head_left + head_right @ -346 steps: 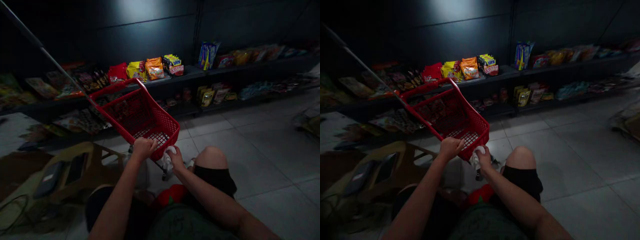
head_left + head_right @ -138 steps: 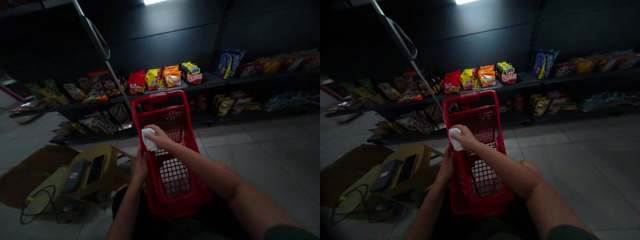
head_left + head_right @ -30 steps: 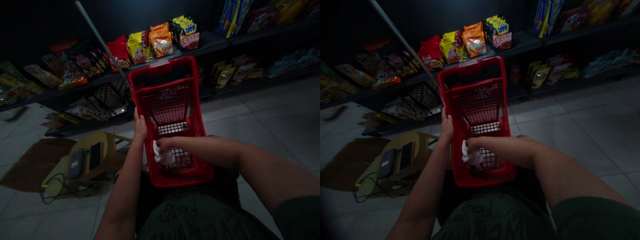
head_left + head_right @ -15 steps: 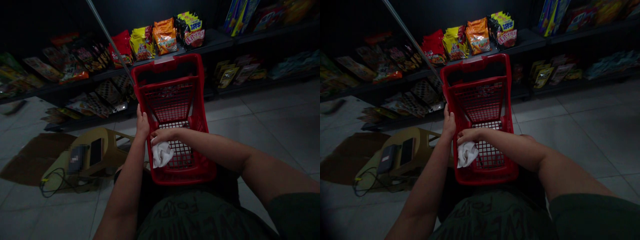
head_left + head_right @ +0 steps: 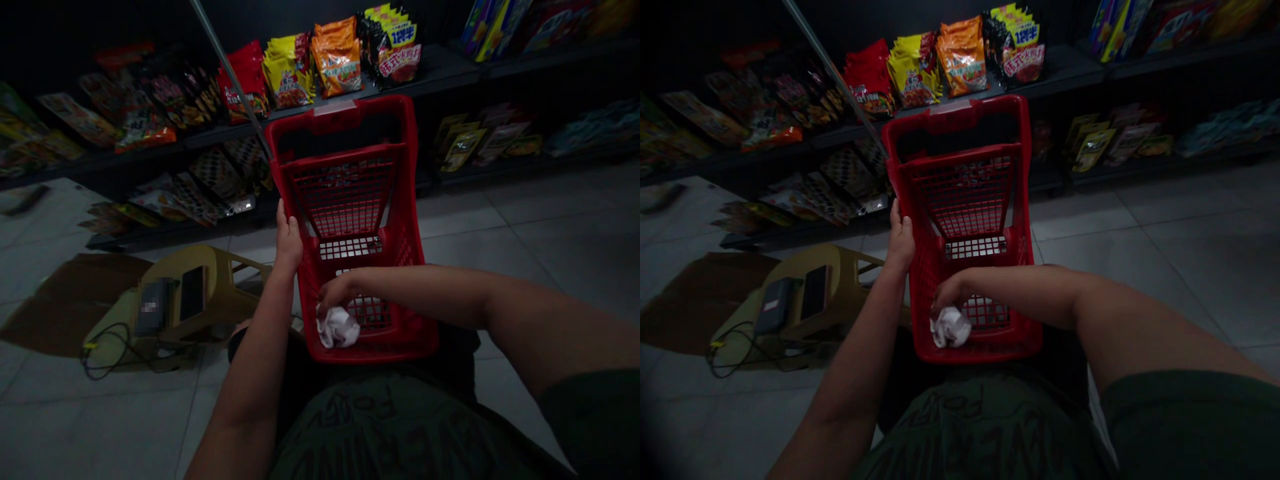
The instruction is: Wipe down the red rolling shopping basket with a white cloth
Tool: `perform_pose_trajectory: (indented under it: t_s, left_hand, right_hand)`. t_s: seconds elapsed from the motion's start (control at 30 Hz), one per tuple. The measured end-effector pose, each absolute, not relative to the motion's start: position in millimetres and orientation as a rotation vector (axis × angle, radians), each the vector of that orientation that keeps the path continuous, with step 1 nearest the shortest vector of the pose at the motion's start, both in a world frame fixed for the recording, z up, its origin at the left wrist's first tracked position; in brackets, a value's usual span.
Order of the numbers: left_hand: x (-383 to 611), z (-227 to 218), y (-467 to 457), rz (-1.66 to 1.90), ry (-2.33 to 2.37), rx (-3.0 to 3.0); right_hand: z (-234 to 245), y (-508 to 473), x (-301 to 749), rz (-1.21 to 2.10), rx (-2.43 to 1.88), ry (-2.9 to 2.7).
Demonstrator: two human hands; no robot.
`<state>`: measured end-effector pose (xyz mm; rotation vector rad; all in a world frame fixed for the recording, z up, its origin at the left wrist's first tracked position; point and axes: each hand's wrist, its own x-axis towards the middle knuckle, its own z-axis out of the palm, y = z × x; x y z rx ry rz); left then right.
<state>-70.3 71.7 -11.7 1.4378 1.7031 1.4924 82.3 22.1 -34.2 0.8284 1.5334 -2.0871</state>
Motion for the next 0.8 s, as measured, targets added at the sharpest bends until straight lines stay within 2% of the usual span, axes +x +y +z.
perform_pose_trajectory:
  t_s: [0.13,0.27,0.33,0.57,0.67,0.8]
  left_hand:
    - [-70,-12,72,1.517,1.688,1.440]
    - [-72,-15,74,1.524,1.683,1.456]
    - [-72,-16,74,1.519,1.675,1.469]
    - [-73,-18,70,1.505,1.681,1.466]
    - [-75,-19,68,1.508,1.673,1.458]
    - [-79,-21,65,1.523,1.669,1.488]
  right_hand:
    - [-9,62,81,-2.324,0.517,1.342]
    - [-1,83,84,-2.419,0.421,1.486]
    - [-12,76,83,-2.242,0.373,1.553]
    - [-77,11,78,-1.173,0.140,1.926]
    - [-84,0,78,-1.057,0.171,2.007]
    - [-80,-2,86,-1.089,0.199,2.041]
